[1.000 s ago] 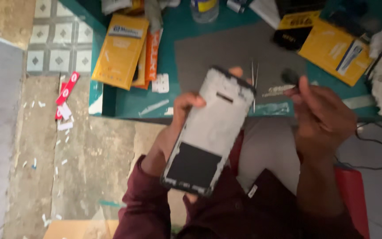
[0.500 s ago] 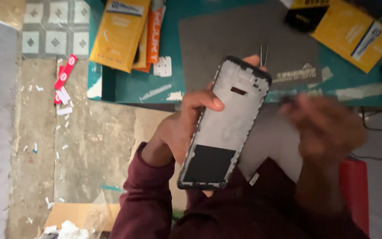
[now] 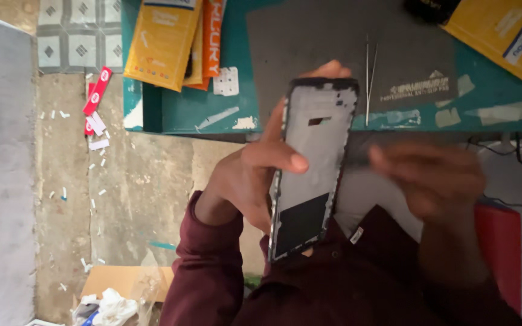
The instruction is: The person holds a disassembled smartphone and uses tweezers to scrape residue from the frame edges. They apply a liquid from a small bottle along the frame and continue scraping. The phone remains in hand throughout, and the work is performed while seated.
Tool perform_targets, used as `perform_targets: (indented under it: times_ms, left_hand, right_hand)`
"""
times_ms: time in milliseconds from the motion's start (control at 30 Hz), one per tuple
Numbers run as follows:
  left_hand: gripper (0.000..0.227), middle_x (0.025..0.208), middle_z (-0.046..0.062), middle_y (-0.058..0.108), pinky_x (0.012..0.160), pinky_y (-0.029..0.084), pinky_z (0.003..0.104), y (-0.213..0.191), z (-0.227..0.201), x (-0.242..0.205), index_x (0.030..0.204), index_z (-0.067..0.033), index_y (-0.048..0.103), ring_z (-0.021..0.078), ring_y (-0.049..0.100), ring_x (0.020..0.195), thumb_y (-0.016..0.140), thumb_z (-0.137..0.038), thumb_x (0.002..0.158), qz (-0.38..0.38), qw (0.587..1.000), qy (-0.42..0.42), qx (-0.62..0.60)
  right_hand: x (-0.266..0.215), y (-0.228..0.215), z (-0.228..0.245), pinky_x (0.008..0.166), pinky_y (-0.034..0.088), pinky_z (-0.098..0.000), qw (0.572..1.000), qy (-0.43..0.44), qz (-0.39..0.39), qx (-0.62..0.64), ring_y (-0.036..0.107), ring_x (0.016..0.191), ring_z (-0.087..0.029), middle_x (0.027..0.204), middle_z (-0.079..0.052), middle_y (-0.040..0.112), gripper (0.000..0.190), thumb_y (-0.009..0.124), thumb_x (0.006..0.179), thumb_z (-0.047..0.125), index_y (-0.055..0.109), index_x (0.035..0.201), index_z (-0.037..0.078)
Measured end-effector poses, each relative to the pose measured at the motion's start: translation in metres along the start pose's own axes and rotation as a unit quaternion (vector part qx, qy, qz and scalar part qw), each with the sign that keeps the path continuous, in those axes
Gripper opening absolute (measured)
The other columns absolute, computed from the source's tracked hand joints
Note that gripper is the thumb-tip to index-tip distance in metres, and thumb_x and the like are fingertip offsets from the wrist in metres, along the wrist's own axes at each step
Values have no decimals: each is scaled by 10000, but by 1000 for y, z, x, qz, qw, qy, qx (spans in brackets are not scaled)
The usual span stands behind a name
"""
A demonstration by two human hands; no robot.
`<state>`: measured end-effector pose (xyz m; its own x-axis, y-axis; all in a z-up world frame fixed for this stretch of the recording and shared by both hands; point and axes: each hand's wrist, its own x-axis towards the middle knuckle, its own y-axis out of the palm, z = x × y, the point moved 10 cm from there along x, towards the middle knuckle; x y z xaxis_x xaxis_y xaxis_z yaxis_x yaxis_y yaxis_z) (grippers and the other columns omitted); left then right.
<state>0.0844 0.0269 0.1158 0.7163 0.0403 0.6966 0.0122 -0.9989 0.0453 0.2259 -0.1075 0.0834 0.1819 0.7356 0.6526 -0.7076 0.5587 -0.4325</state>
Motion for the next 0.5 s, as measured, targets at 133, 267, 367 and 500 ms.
perform_targets:
  times_ms: [133, 267, 367, 500]
  left_hand:
    - [964, 1709, 202, 34, 1242, 250, 592, 1, -12, -2, 1496, -456, 480, 489, 63, 1589, 1046, -304, 731, -33, 999, 2, -18]
    - [916, 1742, 191, 57, 1239, 256, 569, 2, -13, -2, 1473, -466, 515, 462, 84, 1571, 1025, -259, 741, -39, 999, -2, -34]
    - [889, 1695, 227, 56, 1214, 224, 633, 3, -10, -1, 1450, -441, 524, 528, 65, 1578, 989, -293, 707, -23, 999, 23, -42]
    - [868, 1710, 195, 33, 1237, 191, 635, 6, -4, -8, 1458, -463, 504, 498, 21, 1570, 994, -274, 766, -5, 999, 25, -29]
  right_hand:
    - [-5, -9, -7, 570, 591, -248, 994, 104, 11, 28, 730, 786, -207, 960, -195, 717, 256, 618, 931, -119, 688, 1139, 13]
    - [-14, -21, -24, 629, 572, -256, 981, 186, -51, 12, 652, 669, -133, 925, -168, 700, 261, 641, 1021, -105, 693, 1255, -1]
    - [-22, -16, -36, 580, 512, -226, 980, 193, -48, 8, 640, 679, -123, 983, -185, 725, 240, 650, 1085, -92, 673, 1310, -10]
    - [-35, -16, -52, 560, 486, -209, 975, 208, -66, 30, 645, 696, -118, 997, -171, 727, 248, 640, 1126, -66, 648, 1366, -5]
